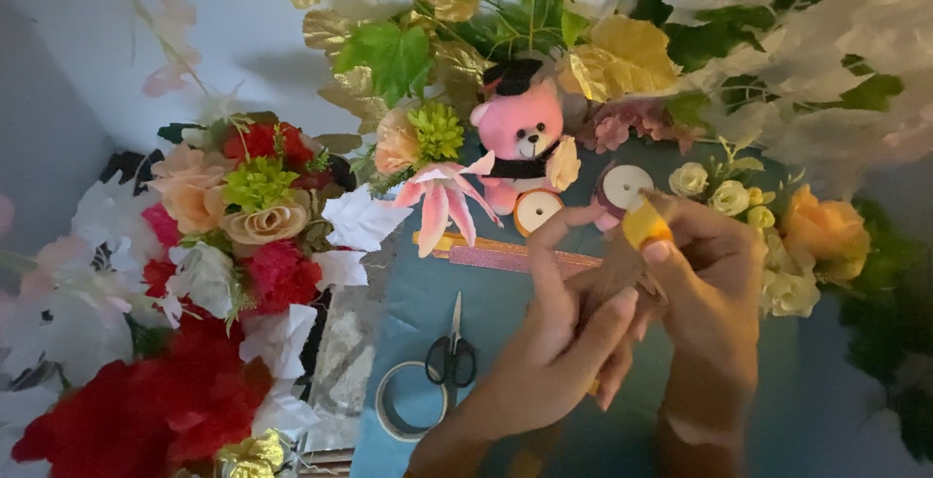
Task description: Wrapping a yellow ribbon around a cardboard tube to create a decorative element.
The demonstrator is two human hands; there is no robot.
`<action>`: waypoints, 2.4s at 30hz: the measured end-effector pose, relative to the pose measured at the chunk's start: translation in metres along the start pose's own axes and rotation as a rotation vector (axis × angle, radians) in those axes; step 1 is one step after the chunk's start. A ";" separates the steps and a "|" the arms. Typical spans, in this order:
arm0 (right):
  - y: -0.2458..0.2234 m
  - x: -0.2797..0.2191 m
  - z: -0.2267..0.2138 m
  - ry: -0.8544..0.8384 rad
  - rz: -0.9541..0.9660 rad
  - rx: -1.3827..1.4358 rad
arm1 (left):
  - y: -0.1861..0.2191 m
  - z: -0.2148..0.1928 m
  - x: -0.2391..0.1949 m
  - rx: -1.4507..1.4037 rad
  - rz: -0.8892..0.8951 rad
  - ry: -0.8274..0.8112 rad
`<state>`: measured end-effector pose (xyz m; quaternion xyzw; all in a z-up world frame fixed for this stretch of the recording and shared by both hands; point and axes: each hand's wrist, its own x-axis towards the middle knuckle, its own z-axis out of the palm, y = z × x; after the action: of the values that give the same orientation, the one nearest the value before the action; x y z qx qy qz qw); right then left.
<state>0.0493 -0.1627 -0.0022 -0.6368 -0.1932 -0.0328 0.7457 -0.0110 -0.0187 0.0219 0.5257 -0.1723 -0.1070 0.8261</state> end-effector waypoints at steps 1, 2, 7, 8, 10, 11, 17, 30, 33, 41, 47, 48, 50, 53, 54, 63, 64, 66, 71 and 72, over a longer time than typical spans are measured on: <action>0.004 -0.001 -0.003 0.065 -0.044 -0.055 | 0.005 0.002 0.000 0.130 0.007 0.061; 0.009 -0.003 -0.005 0.131 -0.088 -0.110 | 0.011 0.004 0.001 0.260 0.014 0.121; 0.004 -0.008 -0.007 0.268 -0.085 -0.300 | 0.001 0.000 0.004 0.609 -0.046 0.150; 0.004 -0.009 -0.007 0.270 -0.080 -0.314 | 0.003 0.001 0.004 0.602 -0.059 0.136; 0.002 -0.009 -0.007 0.263 -0.057 -0.331 | 0.006 0.001 0.003 0.583 -0.107 0.133; 0.002 -0.009 -0.007 0.258 -0.033 -0.347 | 0.008 0.000 0.003 0.563 -0.157 0.130; -0.008 -0.008 -0.004 0.185 0.011 -0.383 | -0.006 -0.004 0.003 0.619 -0.029 0.158; -0.009 -0.014 -0.008 0.182 -0.038 -0.407 | -0.004 -0.008 0.006 0.558 0.072 0.132; -0.010 -0.014 -0.007 0.202 -0.021 -0.422 | 0.003 -0.010 0.005 0.478 -0.111 0.145; -0.019 -0.011 -0.005 0.169 -0.077 -0.453 | 0.013 -0.009 0.003 0.305 -0.076 0.087; -0.015 -0.014 -0.008 0.145 -0.025 -0.330 | 0.002 -0.016 -0.002 0.055 -0.026 -0.042; -0.013 -0.014 -0.011 0.146 -0.026 -0.330 | 0.002 -0.017 -0.003 0.056 -0.027 -0.043; -0.009 -0.013 -0.018 0.108 -0.051 -0.419 | 0.003 -0.018 -0.003 -0.042 -0.057 -0.102; -0.010 -0.013 -0.017 0.078 -0.027 -0.364 | 0.000 -0.017 -0.003 -0.057 -0.050 -0.101; -0.011 -0.013 -0.016 0.079 -0.028 -0.364 | -0.002 -0.019 -0.003 -0.057 -0.050 -0.101; -0.002 -0.016 -0.009 0.061 -0.024 -0.151 | -0.007 -0.025 -0.003 -0.440 -0.150 -0.234; 0.001 -0.017 -0.010 0.057 -0.031 -0.089 | -0.002 -0.023 -0.003 -0.477 -0.212 -0.210; 0.004 -0.018 -0.009 0.056 -0.037 -0.028 | 0.002 -0.021 -0.003 -0.515 -0.276 -0.187; -0.008 -0.015 -0.001 0.040 -0.010 -0.016 | -0.009 -0.022 -0.004 -0.463 -0.151 -0.219; -0.014 -0.013 0.004 0.048 -0.011 -0.016 | -0.011 -0.021 -0.005 -0.462 -0.157 -0.225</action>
<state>0.0325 -0.1637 0.0075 -0.6408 -0.1783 -0.0537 0.7448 -0.0073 -0.0038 0.0026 0.3197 -0.1924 -0.2651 0.8891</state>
